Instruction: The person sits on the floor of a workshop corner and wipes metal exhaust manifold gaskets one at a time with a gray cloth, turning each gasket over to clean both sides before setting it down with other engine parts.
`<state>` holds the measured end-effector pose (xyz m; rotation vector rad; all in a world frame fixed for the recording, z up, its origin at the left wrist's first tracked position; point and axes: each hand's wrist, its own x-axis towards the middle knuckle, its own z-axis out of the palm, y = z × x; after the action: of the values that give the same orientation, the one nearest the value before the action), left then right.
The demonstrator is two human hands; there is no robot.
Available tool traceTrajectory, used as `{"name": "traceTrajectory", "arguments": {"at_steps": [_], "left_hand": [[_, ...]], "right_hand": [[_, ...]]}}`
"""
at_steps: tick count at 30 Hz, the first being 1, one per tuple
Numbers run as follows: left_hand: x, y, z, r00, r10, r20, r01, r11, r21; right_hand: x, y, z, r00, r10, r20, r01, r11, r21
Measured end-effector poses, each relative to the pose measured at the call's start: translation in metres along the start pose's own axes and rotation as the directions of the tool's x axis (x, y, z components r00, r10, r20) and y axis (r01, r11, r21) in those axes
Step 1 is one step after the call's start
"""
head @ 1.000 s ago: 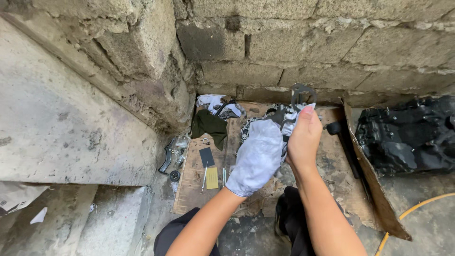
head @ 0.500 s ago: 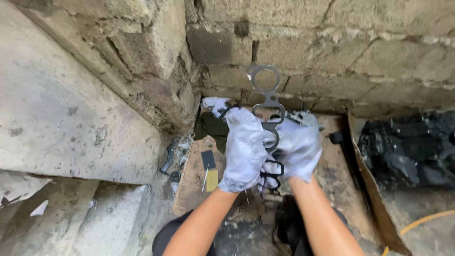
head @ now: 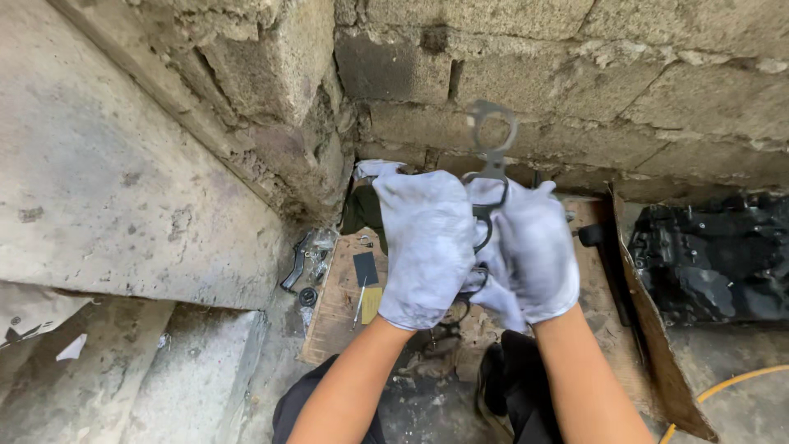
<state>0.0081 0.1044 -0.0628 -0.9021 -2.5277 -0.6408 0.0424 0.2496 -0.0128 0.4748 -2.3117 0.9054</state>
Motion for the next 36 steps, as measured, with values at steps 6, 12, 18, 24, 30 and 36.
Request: {"name": "traceTrajectory", "arguments": {"at_steps": [6, 12, 18, 24, 30, 36], "left_hand": [[0.008, 0.036, -0.006, 0.996, 0.082, -0.044, -0.091, 0.952, -0.291], [0.007, 0.025, -0.010, 0.996, -0.024, -0.089, -0.008, 0.939, -0.343], [-0.006, 0.031, -0.007, 0.995, 0.028, -0.091, -0.061, 0.926, -0.374], [0.014, 0.016, -0.014, 0.995, 0.048, -0.085, -0.086, 0.851, -0.518], [0.016, 0.002, 0.019, 0.943, -0.235, -0.234, 0.022, 0.749, -0.662], [0.001, -0.027, 0.047, 0.844, -0.463, -0.271, 0.121, 0.656, -0.745]], "right_hand": [[-0.039, 0.060, 0.042, 0.751, 0.652, -0.104, -0.440, 0.612, 0.657], [-0.048, 0.071, 0.040, 0.844, 0.535, 0.050, -0.405, 0.572, 0.714], [-0.036, 0.055, 0.033, 0.771, 0.636, -0.019, -0.452, 0.568, 0.688], [-0.039, 0.057, 0.029, 0.862, 0.504, 0.055, -0.383, 0.574, 0.723], [-0.041, 0.052, 0.037, 0.893, 0.426, 0.143, -0.417, 0.668, 0.617], [-0.038, 0.018, 0.039, 0.896, 0.417, 0.154, -0.443, 0.808, 0.389]]}}
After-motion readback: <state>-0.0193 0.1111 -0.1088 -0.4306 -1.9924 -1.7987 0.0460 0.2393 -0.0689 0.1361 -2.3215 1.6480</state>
